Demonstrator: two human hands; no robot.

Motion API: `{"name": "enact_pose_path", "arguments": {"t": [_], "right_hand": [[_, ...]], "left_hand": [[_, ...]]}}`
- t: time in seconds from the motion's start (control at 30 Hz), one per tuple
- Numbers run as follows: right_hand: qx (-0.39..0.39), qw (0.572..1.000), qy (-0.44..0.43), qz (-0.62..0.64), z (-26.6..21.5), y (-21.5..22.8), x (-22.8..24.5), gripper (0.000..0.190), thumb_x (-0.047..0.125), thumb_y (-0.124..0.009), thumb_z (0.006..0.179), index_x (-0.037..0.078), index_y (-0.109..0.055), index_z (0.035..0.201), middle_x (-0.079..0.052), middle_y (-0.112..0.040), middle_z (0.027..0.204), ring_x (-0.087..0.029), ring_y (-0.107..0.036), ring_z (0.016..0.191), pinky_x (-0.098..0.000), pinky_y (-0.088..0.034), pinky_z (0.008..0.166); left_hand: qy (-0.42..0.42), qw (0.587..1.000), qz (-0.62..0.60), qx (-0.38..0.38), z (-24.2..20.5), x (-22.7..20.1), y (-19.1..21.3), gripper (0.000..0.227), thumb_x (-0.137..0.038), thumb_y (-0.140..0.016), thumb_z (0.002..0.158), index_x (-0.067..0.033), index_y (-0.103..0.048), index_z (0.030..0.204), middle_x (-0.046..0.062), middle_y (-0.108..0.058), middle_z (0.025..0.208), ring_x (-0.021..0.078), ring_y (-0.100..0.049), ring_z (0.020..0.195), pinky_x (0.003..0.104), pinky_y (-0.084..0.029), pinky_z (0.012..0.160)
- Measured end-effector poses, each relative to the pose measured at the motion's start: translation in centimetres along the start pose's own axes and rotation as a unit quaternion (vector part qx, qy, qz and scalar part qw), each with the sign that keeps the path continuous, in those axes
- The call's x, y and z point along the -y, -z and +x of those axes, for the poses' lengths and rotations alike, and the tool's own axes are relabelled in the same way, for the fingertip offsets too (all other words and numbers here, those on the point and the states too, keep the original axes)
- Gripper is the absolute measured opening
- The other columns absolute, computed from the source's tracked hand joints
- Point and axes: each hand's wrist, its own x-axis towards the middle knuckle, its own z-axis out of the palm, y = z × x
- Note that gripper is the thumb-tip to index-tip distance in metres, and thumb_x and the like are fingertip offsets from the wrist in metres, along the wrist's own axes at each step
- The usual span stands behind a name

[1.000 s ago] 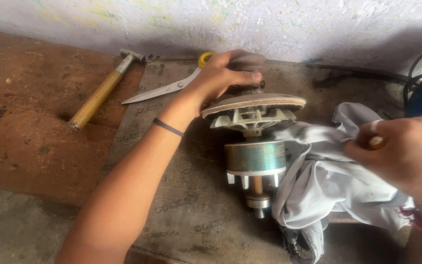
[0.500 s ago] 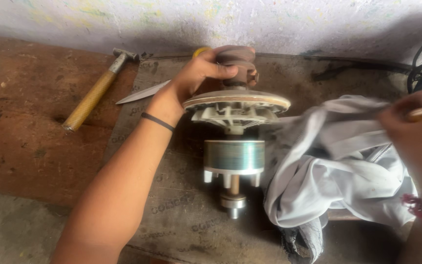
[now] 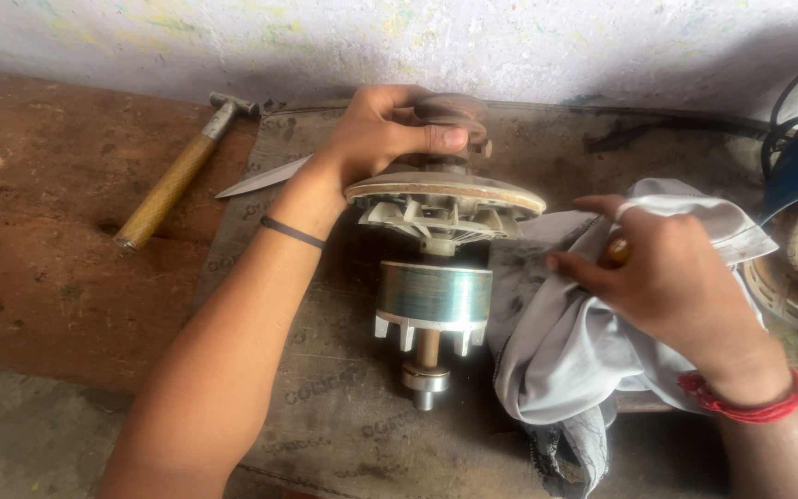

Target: The person cleans a disassembled motor component using a white cloth and a yellow-handled screwdriver. They wipe the exterior surfaces and use the screwdriver to scrape debris from the internal slots and crevices of the motor housing.

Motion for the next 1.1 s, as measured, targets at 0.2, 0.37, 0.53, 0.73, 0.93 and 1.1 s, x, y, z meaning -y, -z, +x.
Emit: {"name": "enact_pose_path", "arguments": {"t": [0.2,0.37,0.53,0.73,0.93,1.1], "right_hand": [[-0.016,0.996,0.069,0.06,-0.1,-0.6,0.4,0.046,0.028,-0.079,0.079,0.003,-0.07,0.117,-0.01,-0.075,0.064,-0.015,-0.069,0.042,-0.0292,-0.051,0.034],[-0.128,0.985,0.11,0.025,-0.8,-2.4,1.6,0.035,0.03,-0.079,0.082,-0.001,-0.074,0.097,-0.009,-0.065,0.052,-0.015,-0.059,0.037,-0.0307,-0.042,0.036],[-0.094,0.989,0.112,-0.022,-0.9,-3.6,1.9,0.041,0.035,-0.074,0.088,-0.002,-0.066,0.071,-0.008,-0.055,0.041,-0.016,-0.052,0.031,-0.0319,-0.038,0.035],[-0.055,0.994,0.082,0.047,0.2,-4.9,1.0,0.036,0.03,-0.071,0.092,0.002,-0.065,0.07,-0.006,-0.055,0.041,-0.015,-0.048,0.029,-0.0328,-0.037,0.031],[-0.112,0.985,0.112,0.073,0.0,-5.1,1.1,0.023,0.021,-0.066,0.096,0.002,-0.068,0.082,-0.004,-0.058,0.047,-0.011,-0.049,0.032,-0.0297,-0.037,0.032],[-0.17,0.965,0.141,0.139,-2.2,-4.8,3.3,0.014,0.012,-0.065,0.097,0.001,-0.071,0.102,-0.002,-0.063,0.055,-0.007,-0.053,0.038,-0.026,-0.035,0.031]], "left_hand": [[-0.01,1.0,-0.028,-0.003,-0.6,-0.5,0.3,0.035,-0.022,-0.085,0.076,-0.0075,-0.076,0.106,0.011,-0.079,0.099,0.0204,-0.077,0.087,0.035,-0.064,0.078],[-0.002,0.999,-0.045,-0.014,-0.4,0.1,0.1,0.032,-0.025,-0.085,0.074,-0.0086,-0.078,0.101,0.01,-0.08,0.096,0.0212,-0.076,0.084,0.037,-0.063,0.077],[-0.016,1.0,-0.016,-0.015,-0.2,0.7,0.1,0.042,-0.036,-0.086,0.073,-0.0083,-0.076,0.103,0.011,-0.08,0.096,0.0225,-0.076,0.083,0.038,-0.063,0.077],[0.008,0.99,0.13,-0.047,0.0,-0.4,-0.3,0.084,-0.06,-0.08,0.066,-0.0126,-0.059,0.132,0.014,-0.076,0.109,0.024,-0.074,0.099,0.04,-0.062,0.084],[-0.02,0.982,0.141,-0.127,-0.7,-2.2,-0.7,0.077,-0.057,-0.079,0.072,-0.0095,-0.061,0.13,0.013,-0.077,0.108,0.0255,-0.074,0.105,0.042,-0.057,0.094],[-0.061,0.978,-0.059,-0.188,-1.3,-3.1,-0.1,0.038,-0.032,-0.076,0.078,-0.005,-0.072,0.105,0.008,-0.073,0.096,0.0203,-0.076,0.091,0.036,-0.067,0.078]]}}
